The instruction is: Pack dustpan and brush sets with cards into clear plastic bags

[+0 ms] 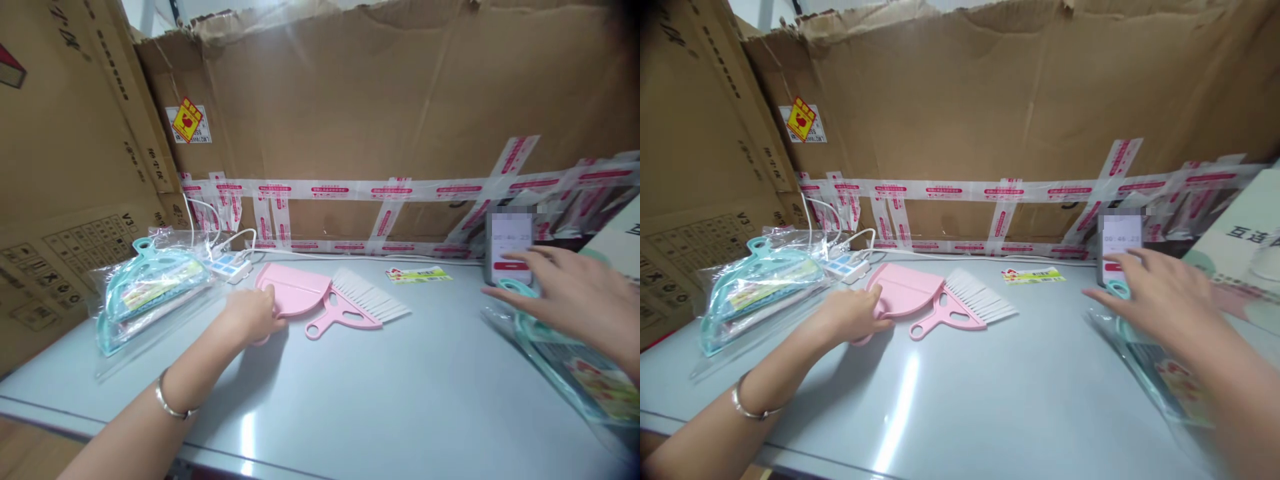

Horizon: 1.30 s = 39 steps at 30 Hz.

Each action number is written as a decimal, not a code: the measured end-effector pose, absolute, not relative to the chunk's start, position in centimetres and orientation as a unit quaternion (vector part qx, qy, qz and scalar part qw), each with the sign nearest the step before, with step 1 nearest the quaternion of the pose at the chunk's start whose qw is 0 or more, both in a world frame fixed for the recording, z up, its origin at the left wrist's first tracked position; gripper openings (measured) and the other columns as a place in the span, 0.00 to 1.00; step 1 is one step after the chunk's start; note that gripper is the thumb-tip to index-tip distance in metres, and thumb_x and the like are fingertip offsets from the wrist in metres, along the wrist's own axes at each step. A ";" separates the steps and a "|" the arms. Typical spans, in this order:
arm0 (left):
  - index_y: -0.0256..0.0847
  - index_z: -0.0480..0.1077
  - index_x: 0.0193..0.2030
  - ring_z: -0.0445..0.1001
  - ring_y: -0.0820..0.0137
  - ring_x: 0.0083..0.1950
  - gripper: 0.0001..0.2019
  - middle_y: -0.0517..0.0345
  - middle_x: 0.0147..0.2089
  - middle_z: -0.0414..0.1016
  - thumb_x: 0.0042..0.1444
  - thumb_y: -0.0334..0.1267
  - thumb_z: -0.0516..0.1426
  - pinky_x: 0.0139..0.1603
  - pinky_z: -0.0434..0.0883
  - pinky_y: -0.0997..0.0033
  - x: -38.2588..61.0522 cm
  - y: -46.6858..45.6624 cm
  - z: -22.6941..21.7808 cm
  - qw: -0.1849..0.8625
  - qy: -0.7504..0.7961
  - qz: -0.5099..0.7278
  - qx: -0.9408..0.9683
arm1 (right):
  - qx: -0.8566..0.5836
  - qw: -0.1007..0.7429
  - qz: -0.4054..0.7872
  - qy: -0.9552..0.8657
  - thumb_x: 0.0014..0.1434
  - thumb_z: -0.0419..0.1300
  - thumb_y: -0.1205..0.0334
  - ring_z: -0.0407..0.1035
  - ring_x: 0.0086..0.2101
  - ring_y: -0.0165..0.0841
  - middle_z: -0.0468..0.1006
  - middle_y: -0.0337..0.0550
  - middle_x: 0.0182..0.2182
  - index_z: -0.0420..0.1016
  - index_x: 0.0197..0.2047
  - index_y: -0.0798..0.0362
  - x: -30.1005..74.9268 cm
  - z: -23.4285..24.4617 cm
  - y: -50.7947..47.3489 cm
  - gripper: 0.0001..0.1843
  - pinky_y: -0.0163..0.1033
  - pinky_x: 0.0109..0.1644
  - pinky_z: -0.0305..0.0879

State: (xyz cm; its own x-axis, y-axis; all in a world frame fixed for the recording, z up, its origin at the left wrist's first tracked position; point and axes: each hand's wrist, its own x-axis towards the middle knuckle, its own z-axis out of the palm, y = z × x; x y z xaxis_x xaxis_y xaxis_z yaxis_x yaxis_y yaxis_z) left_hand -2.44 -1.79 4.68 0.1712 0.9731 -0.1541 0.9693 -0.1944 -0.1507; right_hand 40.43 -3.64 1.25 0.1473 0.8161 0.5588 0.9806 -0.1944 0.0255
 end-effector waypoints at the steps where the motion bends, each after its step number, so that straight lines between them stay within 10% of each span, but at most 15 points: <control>1: 0.33 0.67 0.50 0.75 0.50 0.42 0.24 0.35 0.42 0.76 0.51 0.47 0.52 0.38 0.68 0.59 -2.7 -1.5 4.6 0.019 -0.634 0.101 -0.767 | -0.721 0.168 -0.241 -0.628 0.49 0.57 0.44 0.65 0.45 0.51 0.71 0.61 0.46 0.69 0.41 0.51 38.4 1.6 -3.5 0.22 0.51 0.42 0.58; 16: 0.39 0.69 0.52 0.71 0.58 0.44 0.16 0.47 0.43 0.75 0.59 0.40 0.50 0.42 0.65 0.62 -5.1 -0.9 7.5 0.255 -0.481 -0.099 -0.833 | -0.574 0.464 0.039 -0.674 0.56 0.55 0.52 0.67 0.48 0.39 0.74 0.44 0.46 0.70 0.44 0.49 25.3 6.8 -4.3 0.15 0.46 0.51 0.63; 23: 0.51 0.64 0.56 0.72 0.68 0.50 0.18 0.59 0.45 0.77 0.61 0.31 0.48 0.63 0.51 0.55 -4.8 -1.2 7.0 0.282 -0.291 -0.261 -0.876 | -0.460 0.458 0.009 -0.760 0.47 0.64 0.45 0.51 0.60 0.46 0.52 0.47 0.64 0.48 0.65 0.47 23.4 5.4 -4.2 0.47 0.52 0.61 0.53; 27: 0.51 0.62 0.56 0.70 0.69 0.54 0.20 0.62 0.48 0.76 0.59 0.29 0.52 0.67 0.45 0.56 -3.1 -1.4 5.5 0.297 -0.216 -0.367 -0.855 | -0.509 0.394 0.126 -0.754 0.51 0.60 0.45 0.70 0.37 0.39 0.76 0.44 0.38 0.73 0.42 0.50 25.0 6.0 -5.7 0.20 0.42 0.38 0.68; 33: 0.44 0.43 0.65 0.55 0.60 0.66 0.29 0.42 0.67 0.50 0.60 0.40 0.51 0.60 0.61 0.56 -0.5 -1.3 3.7 -0.067 -0.318 -0.548 -0.771 | -0.522 0.575 0.253 -0.577 0.48 0.62 0.44 0.58 0.20 0.26 0.64 0.35 0.20 0.69 0.31 0.52 25.1 3.6 -5.2 0.19 0.32 0.20 0.54; 39: 0.37 0.61 0.53 0.70 0.63 0.49 0.20 0.49 0.50 0.70 0.57 0.46 0.51 0.47 0.69 0.64 0.7 -2.0 2.8 -0.402 -0.385 -0.429 -0.711 | -0.476 0.483 0.446 -0.584 0.45 0.63 0.42 0.62 0.21 0.29 0.67 0.35 0.22 0.68 0.38 0.52 23.2 0.9 -4.6 0.24 0.35 0.24 0.61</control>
